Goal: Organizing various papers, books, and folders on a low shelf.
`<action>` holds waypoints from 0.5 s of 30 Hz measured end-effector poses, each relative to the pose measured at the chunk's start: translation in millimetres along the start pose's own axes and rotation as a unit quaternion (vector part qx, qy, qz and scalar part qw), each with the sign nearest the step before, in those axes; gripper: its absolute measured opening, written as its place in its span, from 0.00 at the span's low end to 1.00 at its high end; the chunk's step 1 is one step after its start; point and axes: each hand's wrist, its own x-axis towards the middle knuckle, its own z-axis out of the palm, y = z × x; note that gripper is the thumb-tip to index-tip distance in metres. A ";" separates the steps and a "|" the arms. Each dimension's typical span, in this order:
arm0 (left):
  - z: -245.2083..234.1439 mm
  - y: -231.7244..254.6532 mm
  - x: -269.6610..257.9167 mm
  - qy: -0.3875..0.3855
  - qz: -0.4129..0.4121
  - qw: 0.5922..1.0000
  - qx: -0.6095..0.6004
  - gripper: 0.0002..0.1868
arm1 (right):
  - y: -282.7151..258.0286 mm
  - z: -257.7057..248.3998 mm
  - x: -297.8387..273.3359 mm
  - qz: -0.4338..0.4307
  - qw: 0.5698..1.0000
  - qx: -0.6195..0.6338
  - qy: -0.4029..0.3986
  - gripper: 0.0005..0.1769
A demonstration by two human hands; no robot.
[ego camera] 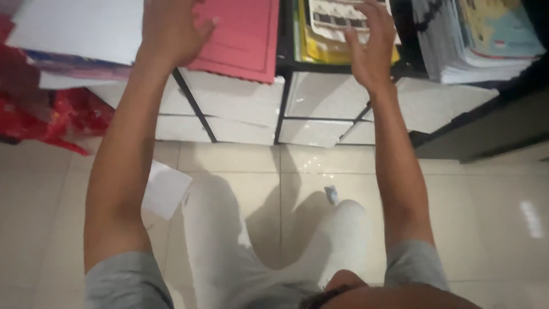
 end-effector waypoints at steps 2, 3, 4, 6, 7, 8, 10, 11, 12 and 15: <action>14.6 -38.6 22.3 0.009 0.060 0.995 0.074 0.26 | 0.6 20.3 26.0 -0.003 0.998 -0.052 -0.033 0.24; 22.4 -58.0 35.9 0.015 0.114 0.982 0.150 0.29 | 2.1 30.8 41.3 -0.003 0.992 -0.101 -0.070 0.26; 26.7 -66.0 37.9 0.012 0.114 0.982 0.147 0.29 | 1.8 41.1 49.2 -0.002 0.992 -0.103 -0.073 0.26; 35.9 -80.6 43.9 0.033 0.163 0.978 0.124 0.34 | 3.7 61.3 67.8 0.133 0.966 -0.111 -0.192 0.31; 33.9 -76.1 40.3 0.035 0.163 0.979 0.121 0.34 | 8.0 72.6 66.7 0.131 0.966 -0.114 -0.193 0.31; 31.4 -69.9 38.8 -0.030 0.149 0.982 0.116 0.35 | 12.9 82.5 62.9 0.142 0.955 -0.137 -0.220 0.33; 25.3 -57.2 34.3 -0.091 0.137 0.980 0.110 0.37 | 7.7 89.5 59.0 0.152 0.944 -0.164 -0.243 0.35; 21.5 -50.7 31.3 -0.142 0.118 0.974 0.133 0.38 | -2.6 86.8 58.8 0.172 0.941 -0.169 -0.238 0.35; 16.9 -45.1 26.2 -0.194 0.093 0.964 0.157 0.40 | -13.8 86.5 58.2 0.190 0.938 -0.170 -0.236 0.36; 21.7 -51.9 21.2 -0.195 0.154 0.956 0.156 0.47 | -24.2 81.4 62.4 0.199 0.936 -0.168 -0.237 0.35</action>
